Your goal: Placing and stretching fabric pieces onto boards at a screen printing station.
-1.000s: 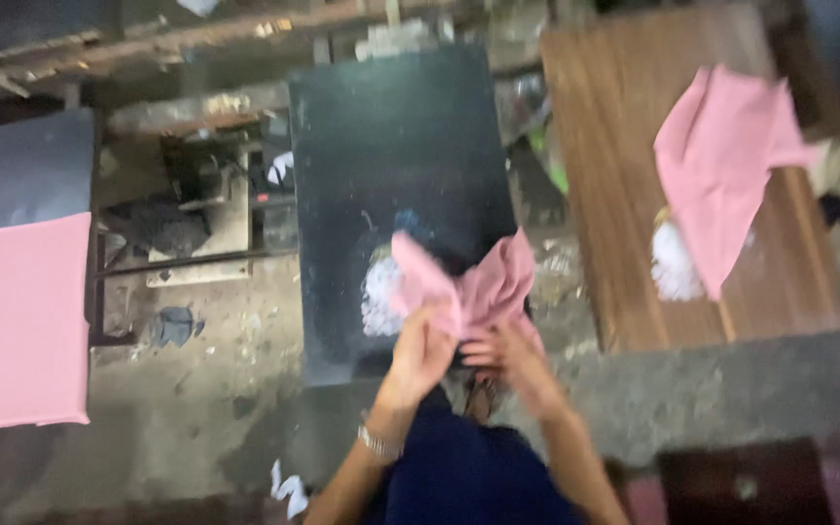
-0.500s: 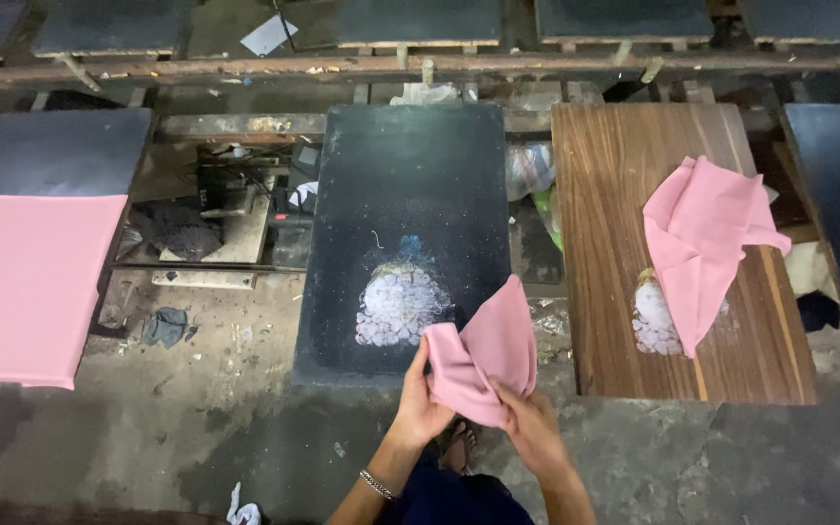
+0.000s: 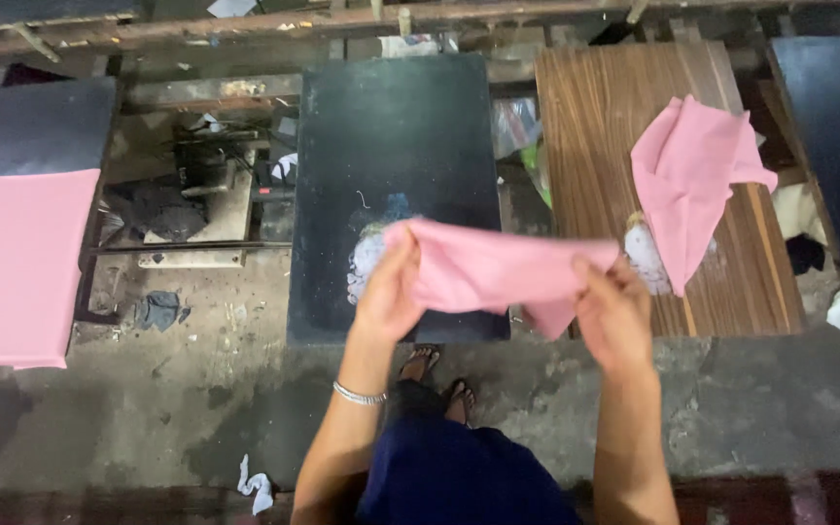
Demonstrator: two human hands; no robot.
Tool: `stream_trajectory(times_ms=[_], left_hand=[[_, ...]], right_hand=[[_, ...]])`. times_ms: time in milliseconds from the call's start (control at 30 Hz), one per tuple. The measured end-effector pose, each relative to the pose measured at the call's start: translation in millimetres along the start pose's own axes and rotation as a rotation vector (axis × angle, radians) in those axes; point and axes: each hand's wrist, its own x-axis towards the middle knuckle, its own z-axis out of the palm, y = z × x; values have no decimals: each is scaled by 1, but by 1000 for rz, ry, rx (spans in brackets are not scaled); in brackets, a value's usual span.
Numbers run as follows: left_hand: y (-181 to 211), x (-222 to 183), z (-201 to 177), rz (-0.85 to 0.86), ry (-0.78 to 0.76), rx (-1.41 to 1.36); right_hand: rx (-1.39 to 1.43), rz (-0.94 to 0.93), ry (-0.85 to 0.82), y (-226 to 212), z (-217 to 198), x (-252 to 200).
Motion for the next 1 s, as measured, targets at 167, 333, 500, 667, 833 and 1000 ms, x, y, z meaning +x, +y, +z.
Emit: stream_trajectory(times_ms=[167, 333, 500, 667, 833, 1000], left_hand=[[48, 0, 29, 289, 25, 125], [59, -1, 11, 394, 12, 109], [35, -43, 58, 192, -3, 126], [-94, -35, -39, -327, 201, -102], [-78, -56, -6, -185, 176, -67], [-9, -93, 56, 16, 191, 134]], right_hand=[[211, -42, -148, -11, 12, 36], [308, 62, -115, -8, 29, 26], [434, 171, -153, 29, 38, 40], [381, 324, -40, 54, 27, 55], [439, 335, 128, 95, -21, 99], [633, 226, 215, 46, -29, 80]])
